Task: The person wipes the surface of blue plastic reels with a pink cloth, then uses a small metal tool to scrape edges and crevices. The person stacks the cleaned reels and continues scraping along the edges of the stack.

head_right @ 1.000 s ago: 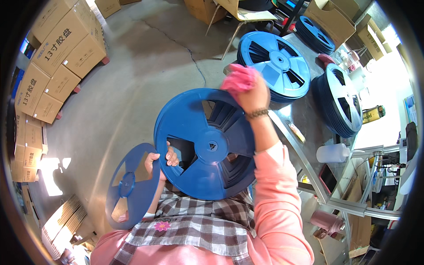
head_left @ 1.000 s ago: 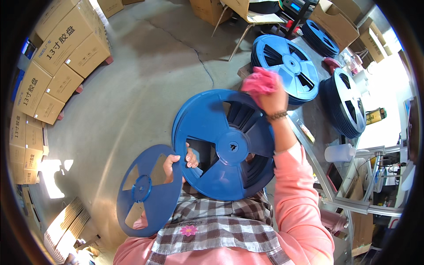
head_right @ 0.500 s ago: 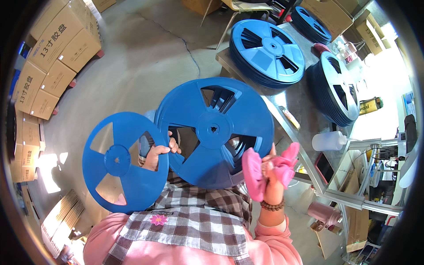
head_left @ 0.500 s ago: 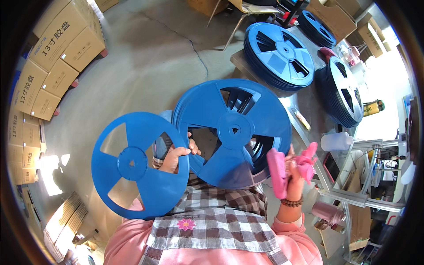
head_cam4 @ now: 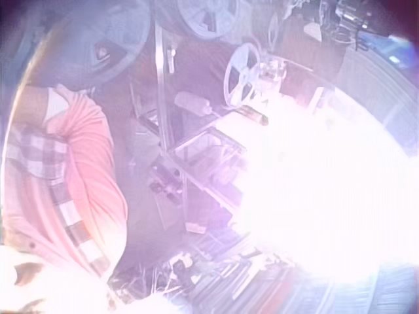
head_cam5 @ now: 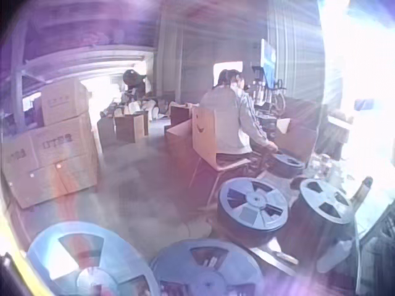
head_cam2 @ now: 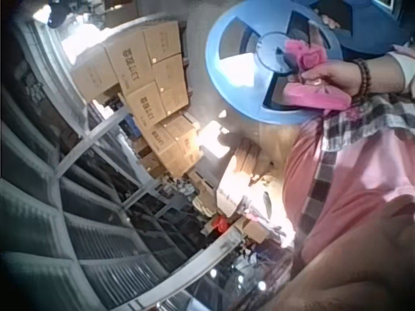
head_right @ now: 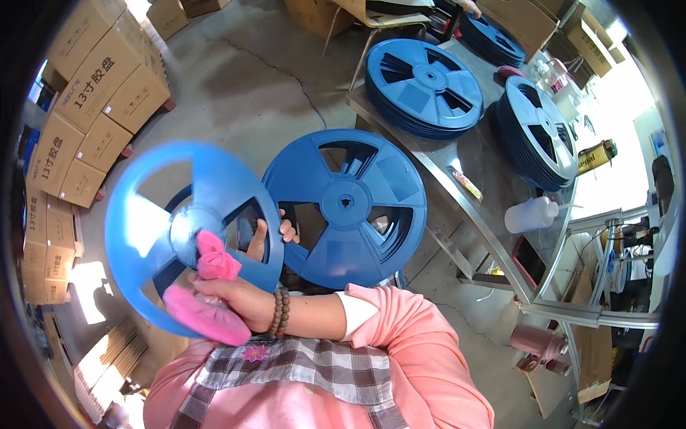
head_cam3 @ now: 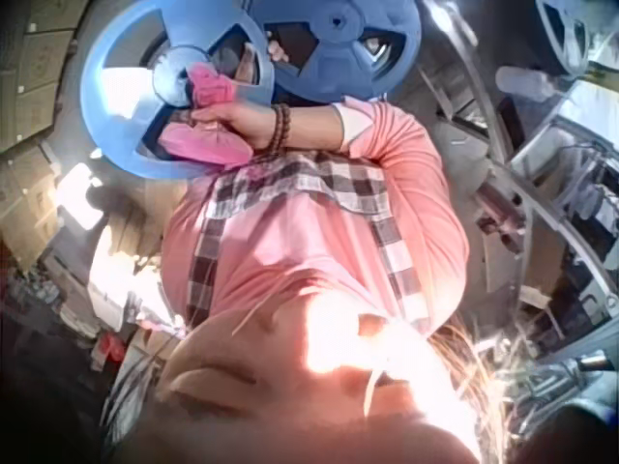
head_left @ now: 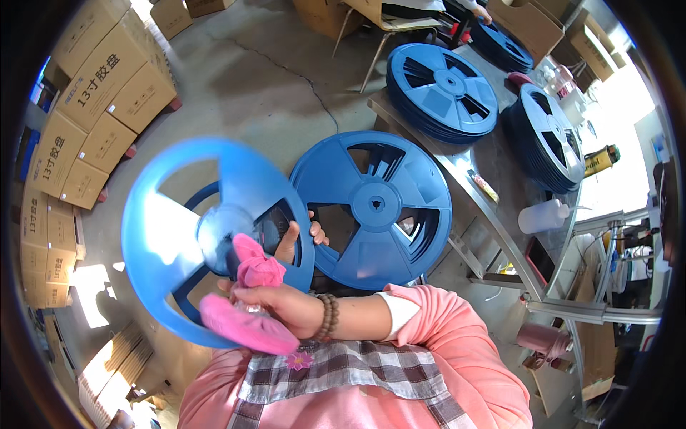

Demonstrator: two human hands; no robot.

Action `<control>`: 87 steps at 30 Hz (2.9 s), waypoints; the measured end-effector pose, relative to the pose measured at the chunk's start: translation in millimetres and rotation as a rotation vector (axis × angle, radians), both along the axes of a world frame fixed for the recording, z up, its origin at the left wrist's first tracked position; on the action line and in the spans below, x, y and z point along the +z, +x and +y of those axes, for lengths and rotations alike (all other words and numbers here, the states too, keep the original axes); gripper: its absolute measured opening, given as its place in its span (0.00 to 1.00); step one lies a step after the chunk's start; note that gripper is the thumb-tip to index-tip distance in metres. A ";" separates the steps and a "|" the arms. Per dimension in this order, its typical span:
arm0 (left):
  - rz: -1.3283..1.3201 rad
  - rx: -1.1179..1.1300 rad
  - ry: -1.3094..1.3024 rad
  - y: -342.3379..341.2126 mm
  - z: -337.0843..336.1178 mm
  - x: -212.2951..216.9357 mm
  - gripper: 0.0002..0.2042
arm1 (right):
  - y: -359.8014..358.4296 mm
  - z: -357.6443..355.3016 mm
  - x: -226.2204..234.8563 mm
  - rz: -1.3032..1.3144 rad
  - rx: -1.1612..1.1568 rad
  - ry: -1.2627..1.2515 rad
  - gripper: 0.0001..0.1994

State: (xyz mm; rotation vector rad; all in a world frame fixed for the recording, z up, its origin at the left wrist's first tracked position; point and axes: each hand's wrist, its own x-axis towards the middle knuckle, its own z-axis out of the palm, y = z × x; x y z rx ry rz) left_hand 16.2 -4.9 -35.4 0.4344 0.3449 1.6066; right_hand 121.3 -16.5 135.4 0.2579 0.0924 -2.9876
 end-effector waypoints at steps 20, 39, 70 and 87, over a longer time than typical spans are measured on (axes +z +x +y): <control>-0.021 0.068 -0.149 7.3 6.2 8.7 0.16 | 135.6 228.5 -121.9 -0.970 -0.758 2.173 0.19; -0.082 0.016 -0.116 3.2 12.4 4.7 0.15 | 224.7 209.1 -157.9 -1.170 -1.044 2.117 0.11; 0.026 0.114 -0.181 4.2 2.1 6.1 0.17 | 17.3 178.4 -81.9 0.104 -0.493 2.479 0.25; 0.018 0.106 -0.144 7.4 6.8 10.9 0.18 | 8.0 279.7 -78.8 -0.547 -0.799 2.432 0.17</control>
